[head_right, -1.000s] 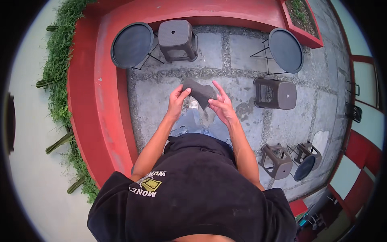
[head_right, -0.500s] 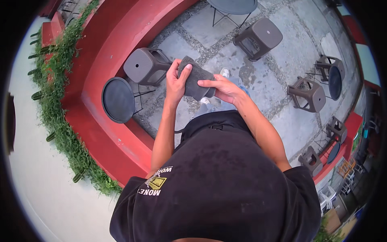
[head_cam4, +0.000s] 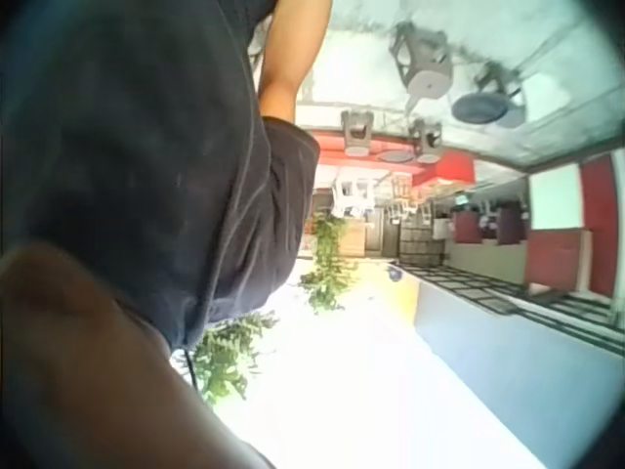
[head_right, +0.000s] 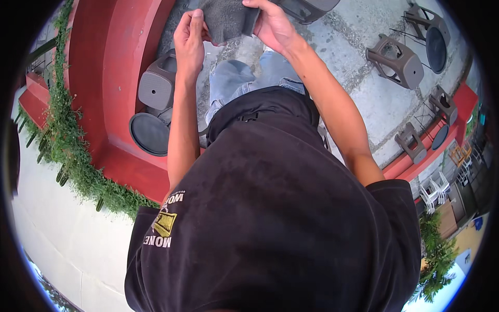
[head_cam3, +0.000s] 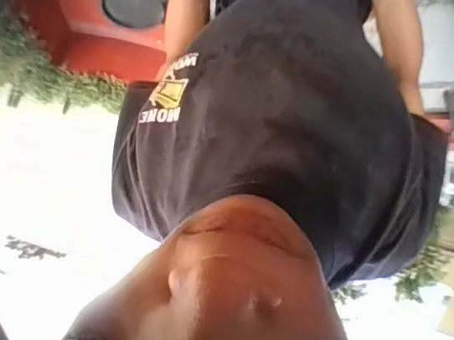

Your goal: Wiping down outdoor tables and plastic stools with a cloth and arranging them.

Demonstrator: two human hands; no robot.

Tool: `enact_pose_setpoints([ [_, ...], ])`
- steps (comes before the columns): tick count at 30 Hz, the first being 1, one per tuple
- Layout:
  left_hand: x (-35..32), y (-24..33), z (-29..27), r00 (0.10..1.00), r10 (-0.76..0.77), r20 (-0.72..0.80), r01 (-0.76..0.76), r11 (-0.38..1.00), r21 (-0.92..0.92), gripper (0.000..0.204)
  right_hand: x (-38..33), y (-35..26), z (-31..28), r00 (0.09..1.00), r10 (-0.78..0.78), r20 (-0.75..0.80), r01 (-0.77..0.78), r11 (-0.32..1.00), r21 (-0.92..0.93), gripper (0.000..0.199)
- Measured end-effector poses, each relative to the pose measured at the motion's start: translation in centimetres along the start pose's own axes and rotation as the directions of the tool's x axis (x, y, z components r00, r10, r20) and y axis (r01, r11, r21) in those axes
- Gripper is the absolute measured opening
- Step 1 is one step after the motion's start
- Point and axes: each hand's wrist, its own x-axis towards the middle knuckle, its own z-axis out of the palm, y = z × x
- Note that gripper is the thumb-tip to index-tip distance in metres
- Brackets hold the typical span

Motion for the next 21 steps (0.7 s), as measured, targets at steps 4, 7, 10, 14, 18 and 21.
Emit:
enact_pose_setpoints([
  [4, 3.1, -2.1, -4.1, 0.963, -0.259, 0.067, 0.253, 0.963, 0.087, 0.041, 6.5, -2.7, -3.2, 0.995, -0.084, 0.062, 0.083, 0.996, 0.015, 0.044],
  [7, 5.1, -5.0, -10.2, 0.908, -0.419, -0.022, 0.417, 0.897, 0.148, 0.043, 11.7, -3.6, -3.2, 0.976, -0.217, -0.033, 0.213, 0.973, -0.091, 0.05],
  [10, 9.7, -7.4, -13.3, 0.82, -0.57, -0.042, 0.572, 0.816, 0.082, 0.039, 15.6, -6.1, -5.0, 0.962, -0.212, -0.172, 0.218, 0.976, 0.016, 0.037],
  [14, 19.6, -10.6, -16.3, 0.748, -0.654, 0.112, 0.661, 0.749, -0.048, 0.039, 17.0, -5.7, -6.8, 0.821, -0.304, -0.484, 0.305, 0.949, -0.079, 0.038],
  [18, 30.1, -14.6, -21.6, 0.771, -0.626, 0.116, 0.617, 0.78, 0.109, 0.039, 19.0, -1.5, -4.5, 0.77, -0.213, -0.601, 0.263, 0.965, -0.005, 0.04],
  [21, 37.9, -16.5, -20.7, 0.775, -0.627, 0.079, 0.629, 0.777, -0.009, 0.036, 21.0, -1.7, -5.5, 0.76, -0.185, -0.623, 0.226, 0.974, -0.013, 0.039],
])
